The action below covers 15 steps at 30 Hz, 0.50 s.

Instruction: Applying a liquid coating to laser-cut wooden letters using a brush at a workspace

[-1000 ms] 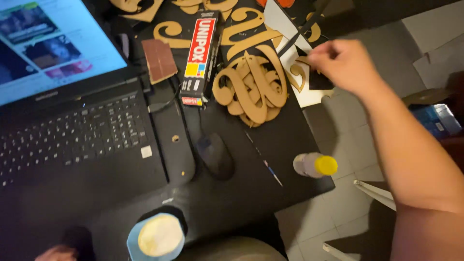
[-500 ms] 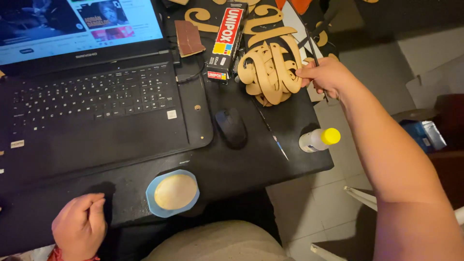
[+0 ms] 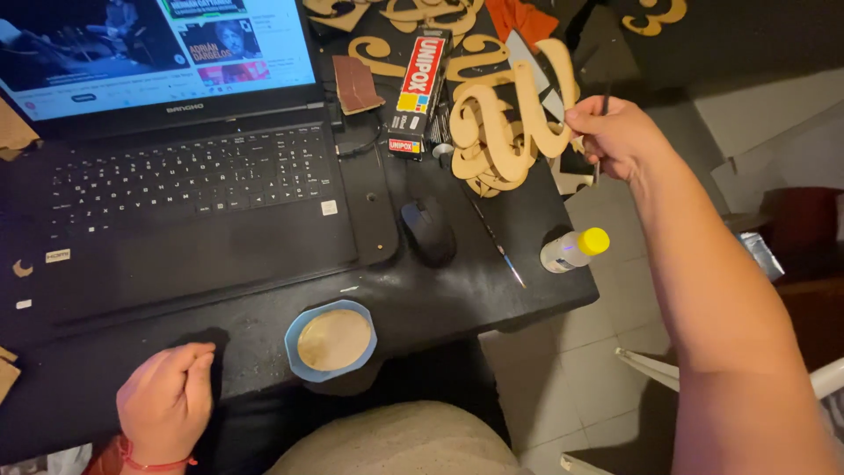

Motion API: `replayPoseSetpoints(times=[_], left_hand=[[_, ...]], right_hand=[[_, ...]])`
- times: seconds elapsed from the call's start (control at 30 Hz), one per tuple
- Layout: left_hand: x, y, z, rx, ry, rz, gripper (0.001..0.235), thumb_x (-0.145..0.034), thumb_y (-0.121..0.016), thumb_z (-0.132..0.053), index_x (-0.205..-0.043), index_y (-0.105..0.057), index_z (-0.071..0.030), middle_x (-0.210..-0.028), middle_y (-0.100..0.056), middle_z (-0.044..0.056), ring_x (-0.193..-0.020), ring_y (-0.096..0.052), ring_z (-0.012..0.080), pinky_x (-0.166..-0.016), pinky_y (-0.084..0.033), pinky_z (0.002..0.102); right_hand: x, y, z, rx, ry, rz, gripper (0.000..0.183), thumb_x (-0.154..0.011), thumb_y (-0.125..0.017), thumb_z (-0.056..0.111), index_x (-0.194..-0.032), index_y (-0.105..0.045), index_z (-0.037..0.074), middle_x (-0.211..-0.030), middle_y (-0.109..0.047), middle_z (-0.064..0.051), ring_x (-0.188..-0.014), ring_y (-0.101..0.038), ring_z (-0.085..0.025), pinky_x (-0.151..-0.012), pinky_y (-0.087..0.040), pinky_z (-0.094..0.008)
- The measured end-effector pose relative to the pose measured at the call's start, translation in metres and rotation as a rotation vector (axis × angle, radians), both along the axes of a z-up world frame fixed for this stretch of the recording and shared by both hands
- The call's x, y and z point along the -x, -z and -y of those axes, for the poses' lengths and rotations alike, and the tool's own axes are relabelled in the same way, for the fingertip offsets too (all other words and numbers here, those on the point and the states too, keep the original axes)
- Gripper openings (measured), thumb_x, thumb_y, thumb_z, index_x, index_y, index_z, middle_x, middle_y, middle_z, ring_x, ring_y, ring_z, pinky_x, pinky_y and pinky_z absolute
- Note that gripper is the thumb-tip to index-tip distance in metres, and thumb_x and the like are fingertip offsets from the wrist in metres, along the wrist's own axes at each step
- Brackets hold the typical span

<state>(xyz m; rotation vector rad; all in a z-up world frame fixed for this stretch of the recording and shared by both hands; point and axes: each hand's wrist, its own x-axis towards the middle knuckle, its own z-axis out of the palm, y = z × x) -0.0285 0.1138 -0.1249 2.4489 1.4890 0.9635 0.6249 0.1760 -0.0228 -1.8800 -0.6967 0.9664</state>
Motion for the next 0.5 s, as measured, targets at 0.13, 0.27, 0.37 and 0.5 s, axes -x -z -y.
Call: replayPoseSetpoints(times=[0.13, 0.27, 0.37, 0.5], left_hand=[[0.010, 0.018, -0.002, 0.019, -0.002, 0.029, 0.016, -0.100, -0.057, -0.015, -0.089, -0.067, -0.010, -0.080, -0.066, 0.005, -0.075, -0.062, 0.0272, -0.074, -0.046, 0.038], [0.010, 0.017, -0.003, -0.030, 0.054, 0.121, 0.019, -0.098, -0.053, -0.007, -0.079, -0.059, -0.007, -0.073, -0.058, 0.008, -0.068, -0.055, 0.0302, -0.072, -0.042, 0.042], [0.008, 0.014, -0.004, 0.007, 0.001, 0.140, 0.027, -0.096, -0.056, -0.010, -0.069, -0.056, -0.008, -0.064, -0.054, 0.007, -0.063, -0.052, 0.0281, -0.069, -0.040, 0.041], [-0.009, -0.007, -0.004, 0.047, 0.022, 0.280, 0.046, -0.090, -0.063, -0.008, -0.055, -0.033, -0.007, -0.053, -0.033, 0.007, -0.053, -0.032, 0.0232, -0.058, -0.028, 0.042]], right_hand=[[0.032, -0.061, 0.024, -0.059, 0.044, 0.073, 0.017, -0.100, -0.067, 0.021, -0.088, -0.055, 0.022, -0.062, -0.054, 0.001, -0.039, -0.042, -0.007, -0.028, -0.021, -0.022], [0.056, -0.095, 0.054, -0.245, 0.046, 0.089, 0.017, -0.098, -0.069, 0.021, -0.088, -0.055, 0.019, -0.069, -0.059, -0.003, -0.038, -0.041, -0.007, -0.026, -0.021, -0.022], [0.092, -0.119, 0.079, -0.359, 0.065, 0.163, 0.014, -0.100, -0.071, 0.019, -0.093, -0.059, 0.017, -0.074, -0.061, -0.003, -0.040, -0.040, -0.005, -0.039, -0.040, -0.022], [0.152, -0.126, 0.115, -0.500, 0.166, 0.282, 0.013, -0.098, -0.069, 0.013, -0.091, -0.058, 0.013, -0.067, -0.053, 0.001, -0.046, -0.048, -0.009, -0.037, -0.041, -0.024]])
